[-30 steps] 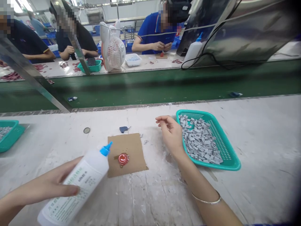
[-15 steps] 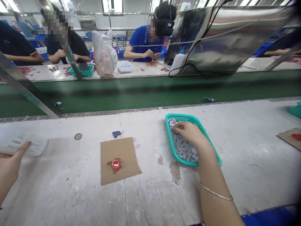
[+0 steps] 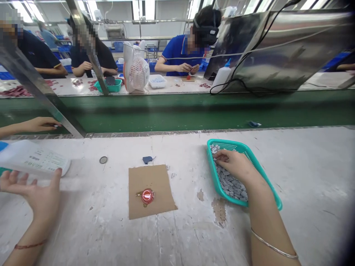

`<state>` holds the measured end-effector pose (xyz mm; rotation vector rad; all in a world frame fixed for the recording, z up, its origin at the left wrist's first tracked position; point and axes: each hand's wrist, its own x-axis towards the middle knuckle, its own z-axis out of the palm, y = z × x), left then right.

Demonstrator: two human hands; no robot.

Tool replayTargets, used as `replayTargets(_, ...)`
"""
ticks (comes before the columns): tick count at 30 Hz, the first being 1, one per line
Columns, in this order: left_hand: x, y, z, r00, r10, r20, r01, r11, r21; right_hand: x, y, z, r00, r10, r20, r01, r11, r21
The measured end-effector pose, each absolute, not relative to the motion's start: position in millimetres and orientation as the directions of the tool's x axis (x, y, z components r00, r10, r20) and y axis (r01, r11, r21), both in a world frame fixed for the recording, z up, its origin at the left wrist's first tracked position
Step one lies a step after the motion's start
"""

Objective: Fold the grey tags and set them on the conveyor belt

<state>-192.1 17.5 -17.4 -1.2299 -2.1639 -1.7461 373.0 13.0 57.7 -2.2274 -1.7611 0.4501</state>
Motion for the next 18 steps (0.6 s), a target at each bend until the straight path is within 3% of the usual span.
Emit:
replayTargets(3,-181.0,28.5,-11.5,-0.677,0.546,0.493,0.513,-0.13,0.848,373.5,14.7,56.3,0.225,0.971,-0.082,0.889,-0.238,-0.39)
replayTargets(6,-181.1,40.4,-0.1,-0.694,0.606,0.389,0.41,-0.111,0.905,374.0,17.0,55.8,0.245,0.966,-0.08,0.882,-0.257,-0.395)
replayTargets(9,-190.0,46.3,11.2,-0.696,0.623,0.357,0.383,-0.098,0.919,376.9,19.6,54.0,0.263,0.961,-0.083,0.871,-0.273,-0.409)
replayTargets(14,-211.6,61.7,21.6,-0.605,0.681,0.413,0.365,-0.224,0.904,385.0,21.0,47.1,0.356,0.935,0.014,0.824,-0.306,-0.476)
replayTargets(18,-225.6,84.4,17.3,-0.559,0.76,0.332,0.364,-0.135,0.922,383.4,19.7,47.6,0.406,0.911,0.075,0.79,-0.308,-0.531)
